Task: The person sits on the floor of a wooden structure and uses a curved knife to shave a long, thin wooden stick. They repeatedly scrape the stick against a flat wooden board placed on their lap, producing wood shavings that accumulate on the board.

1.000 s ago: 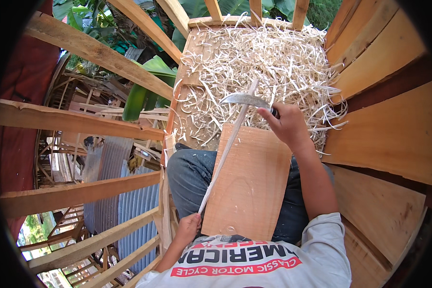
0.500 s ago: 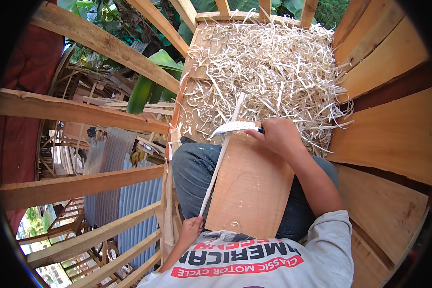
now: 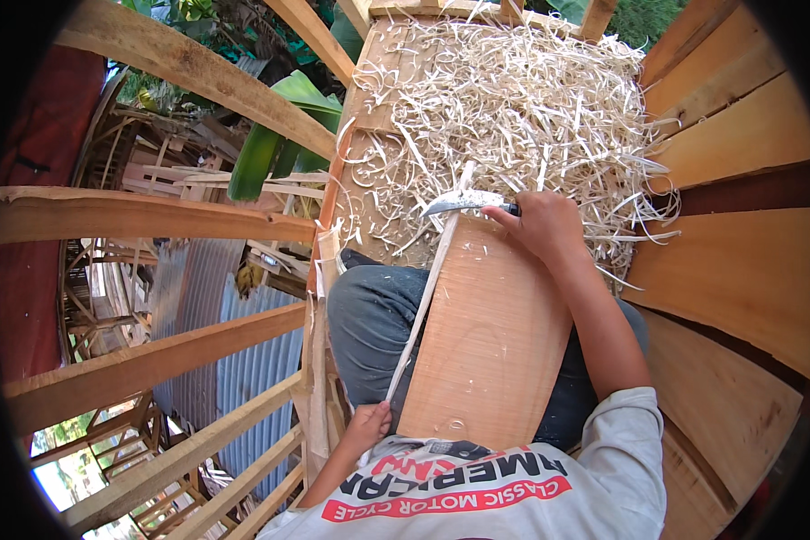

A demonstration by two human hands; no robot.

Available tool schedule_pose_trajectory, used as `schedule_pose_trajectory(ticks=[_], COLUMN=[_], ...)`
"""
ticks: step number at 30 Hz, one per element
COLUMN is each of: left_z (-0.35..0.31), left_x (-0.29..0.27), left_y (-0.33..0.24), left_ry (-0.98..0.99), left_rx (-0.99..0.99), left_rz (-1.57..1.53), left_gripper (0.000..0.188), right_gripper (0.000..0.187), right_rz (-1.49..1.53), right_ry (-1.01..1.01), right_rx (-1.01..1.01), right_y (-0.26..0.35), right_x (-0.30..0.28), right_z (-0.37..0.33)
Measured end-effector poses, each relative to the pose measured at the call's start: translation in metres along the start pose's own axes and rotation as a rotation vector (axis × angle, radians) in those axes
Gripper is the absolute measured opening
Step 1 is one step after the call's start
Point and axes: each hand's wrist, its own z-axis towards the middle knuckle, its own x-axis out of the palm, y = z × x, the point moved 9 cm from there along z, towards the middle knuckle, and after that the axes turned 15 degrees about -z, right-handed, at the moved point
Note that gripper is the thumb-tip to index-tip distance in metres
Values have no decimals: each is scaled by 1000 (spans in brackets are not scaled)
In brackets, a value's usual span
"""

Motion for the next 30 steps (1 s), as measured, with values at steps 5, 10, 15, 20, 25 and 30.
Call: schedule_pose_trajectory(ticks=[5, 10, 15, 20, 25, 30], left_z=[2, 3, 8, 9, 12, 7], left_x=[3, 8, 4, -4, -9, -9], left_y=[0, -2, 0, 0, 10, 8], left_ry=[24, -2, 8, 8, 24, -23], left_rx=[7, 51, 39, 54, 8, -2], left_rz=[3, -29, 18, 63, 2, 9], left_gripper=[45, 46, 48, 50, 49, 50], right_gripper=[70, 71, 77, 77, 69, 70], right_rz=[-2, -5, 276, 359, 248, 132], right_ry=[-135, -13, -198, -300, -120, -52], right_rx=[5, 34, 538, 592, 8, -147], right_y=[1, -2, -96, -193, -24, 21], right_x=[0, 7, 17, -33, -37, -21], right_z=[9, 15, 22, -3, -36, -34])
